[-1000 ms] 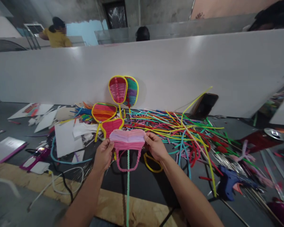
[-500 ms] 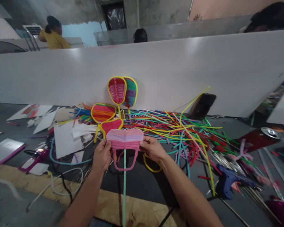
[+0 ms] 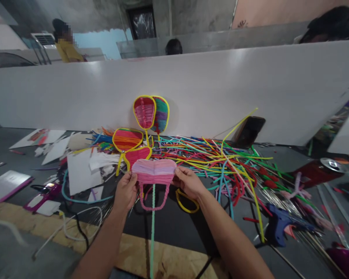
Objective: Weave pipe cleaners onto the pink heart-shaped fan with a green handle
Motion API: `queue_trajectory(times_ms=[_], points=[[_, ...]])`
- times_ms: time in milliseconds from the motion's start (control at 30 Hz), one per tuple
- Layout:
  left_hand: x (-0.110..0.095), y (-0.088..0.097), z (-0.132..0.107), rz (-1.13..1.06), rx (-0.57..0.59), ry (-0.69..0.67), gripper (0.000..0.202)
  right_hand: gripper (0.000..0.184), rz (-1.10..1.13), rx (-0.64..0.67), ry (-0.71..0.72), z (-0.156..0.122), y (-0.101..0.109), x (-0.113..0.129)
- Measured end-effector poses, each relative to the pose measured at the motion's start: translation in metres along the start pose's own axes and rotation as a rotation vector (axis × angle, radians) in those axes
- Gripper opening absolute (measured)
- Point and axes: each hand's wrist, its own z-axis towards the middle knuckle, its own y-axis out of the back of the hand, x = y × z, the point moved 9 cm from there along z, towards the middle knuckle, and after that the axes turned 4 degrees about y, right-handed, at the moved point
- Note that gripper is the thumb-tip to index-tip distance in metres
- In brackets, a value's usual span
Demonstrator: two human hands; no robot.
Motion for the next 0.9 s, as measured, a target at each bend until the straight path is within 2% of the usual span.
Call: queue_trajectory(times_ms=[167, 367, 533, 600, 667, 800, 900], points=[[-0.004, -0.003, 0.000, -0.124, 0.004, 0.019, 0.023, 0.023, -0.024, -0.062, 0.007, 0.002, 0.009, 0.000], [-0.012, -0.001, 0.002, -0.074, -0.066, -0.023, 0.025, 0.024, -0.022, -0.100, 0.028, 0.000, 0.007, 0.002], [-0.011, 0.003, 0.003, -0.089, -0.101, -0.004, 0.029, 0.026, -0.039, 0.111, -0.130, -0.005, -0.012, -0.015], [-0.009, 0.001, 0.002, -0.116, -0.076, 0.023, 0.032, 0.031, -0.073, 0.128, -0.157, -0.006, -0.014, -0.019], [-0.005, -0.005, -0.001, -0.138, -0.004, 0.081, 0.035, 0.030, -0.067, 0.091, -0.119, -0.005, -0.011, -0.017], [0.012, -0.023, -0.015, -0.020, 0.176, 0.306, 0.035, 0.025, -0.030, 0.010, -0.029, -0.001, -0.006, -0.009], [0.015, -0.022, -0.020, 0.096, 0.154, 0.332, 0.035, 0.026, -0.015, -0.025, 0.000, 0.000, -0.004, -0.005]])
